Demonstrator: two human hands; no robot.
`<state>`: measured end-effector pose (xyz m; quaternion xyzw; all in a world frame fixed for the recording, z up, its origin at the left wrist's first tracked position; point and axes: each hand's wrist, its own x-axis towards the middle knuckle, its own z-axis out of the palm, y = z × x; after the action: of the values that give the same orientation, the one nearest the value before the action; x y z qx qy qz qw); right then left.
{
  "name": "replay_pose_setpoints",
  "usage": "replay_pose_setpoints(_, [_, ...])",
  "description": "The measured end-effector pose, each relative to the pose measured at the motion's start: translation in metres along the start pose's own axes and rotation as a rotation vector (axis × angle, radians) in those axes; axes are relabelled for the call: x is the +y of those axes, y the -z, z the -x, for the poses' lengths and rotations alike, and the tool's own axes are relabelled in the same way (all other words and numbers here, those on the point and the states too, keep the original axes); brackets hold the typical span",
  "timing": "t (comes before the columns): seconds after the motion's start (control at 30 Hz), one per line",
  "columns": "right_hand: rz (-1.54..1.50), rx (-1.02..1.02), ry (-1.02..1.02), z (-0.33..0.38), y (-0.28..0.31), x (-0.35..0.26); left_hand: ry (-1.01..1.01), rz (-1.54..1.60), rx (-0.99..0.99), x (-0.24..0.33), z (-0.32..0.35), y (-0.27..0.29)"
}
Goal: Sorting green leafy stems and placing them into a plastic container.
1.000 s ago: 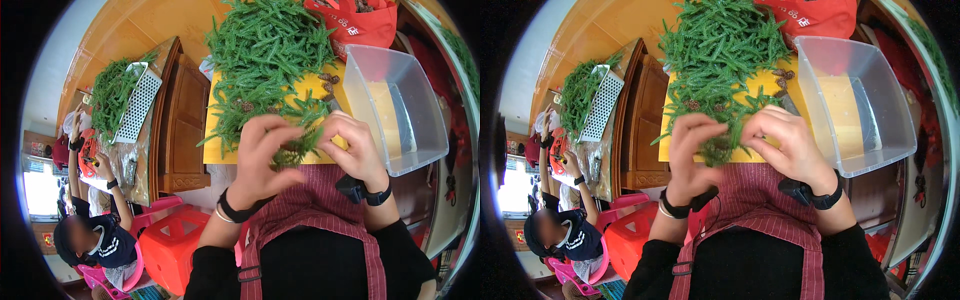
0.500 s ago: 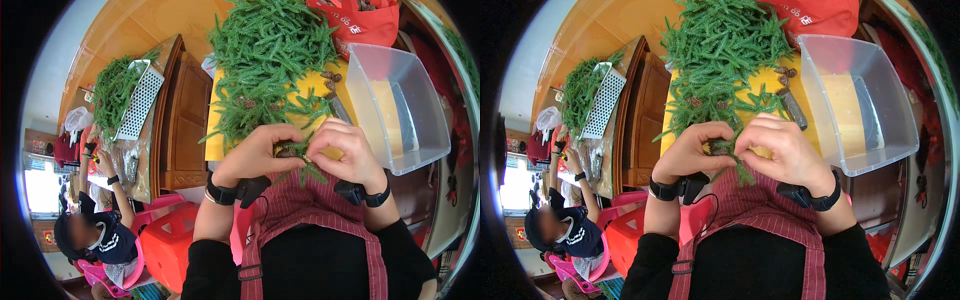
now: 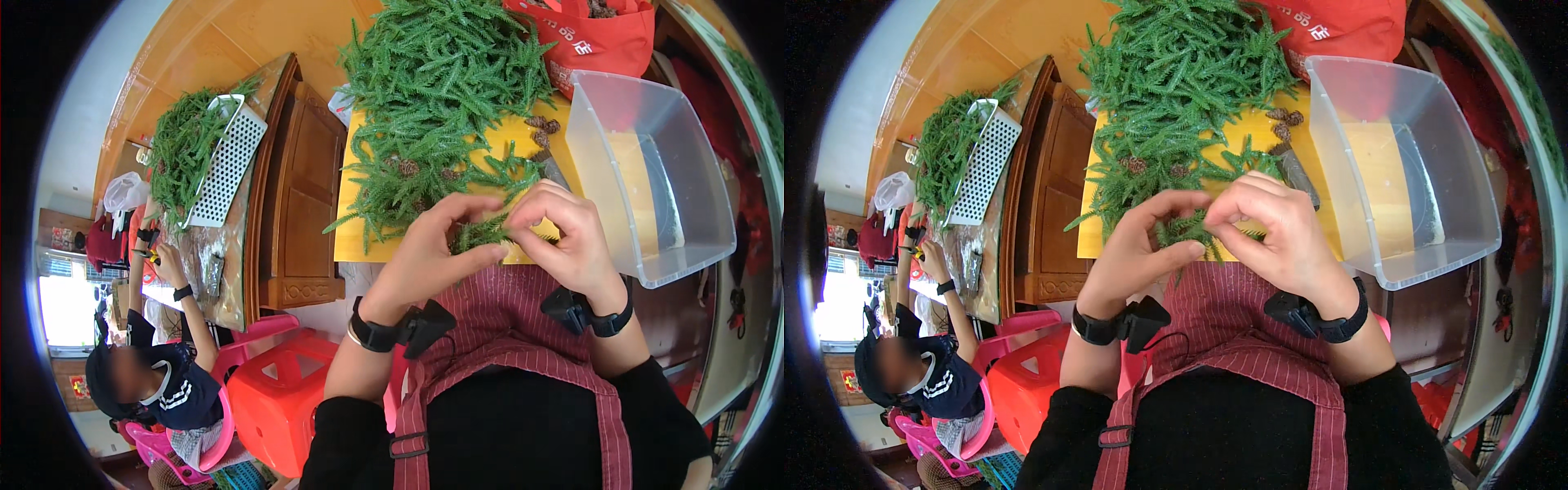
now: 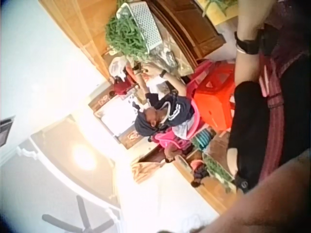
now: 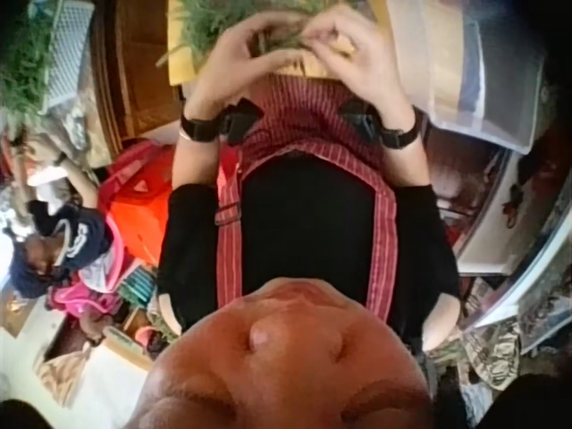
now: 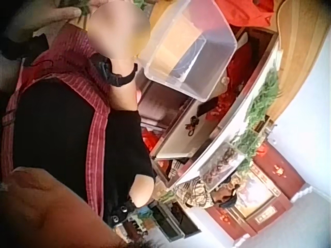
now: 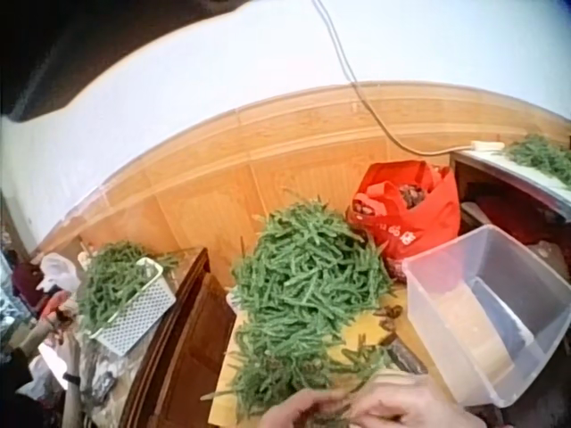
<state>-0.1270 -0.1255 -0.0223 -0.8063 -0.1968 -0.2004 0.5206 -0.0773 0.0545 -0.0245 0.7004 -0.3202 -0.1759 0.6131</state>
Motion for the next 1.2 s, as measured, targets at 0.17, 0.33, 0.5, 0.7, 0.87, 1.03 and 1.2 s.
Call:
replay_pose_setpoints(0.17, [0.038, -0.061, 0.076, -0.001, 0.002, -0.004, 0.298, 0.28, -0.015, 0.007, 0.004, 0.004])
replay_pose_setpoints(0.33, [0.082, -0.065, 0.054, 0.0, 0.001, 0.0, 0.15, 0.048, 0.045, -0.01, 0.007, 0.002])
replay_pose_setpoints(0.5, [0.071, -0.018, -0.021, 0.0, 0.004, -0.001, 0.006, 0.148, -0.051, -0.014, 0.01, 0.011])
replay_pose_setpoints(0.7, [-0.032, -0.232, 0.176, -0.003, 0.008, -0.01, 0.139, 0.359, -0.267, -0.016, 0.003, 0.014])
replay_pose_setpoints(0.87, [-0.092, -0.261, 0.194, -0.003, 0.008, -0.014, 0.192, 0.42, -0.586, -0.038, 0.006, 0.007])
replay_pose_setpoints(1.03, [-0.089, -0.254, 0.154, -0.002, 0.012, -0.013, 0.252, 0.54, -0.506, -0.031, 0.006, 0.0])
replay_pose_setpoints(1.2, [-0.065, -0.199, 0.082, -0.001, 0.011, -0.011, 0.117, 0.419, -0.326, -0.025, 0.006, 0.0])
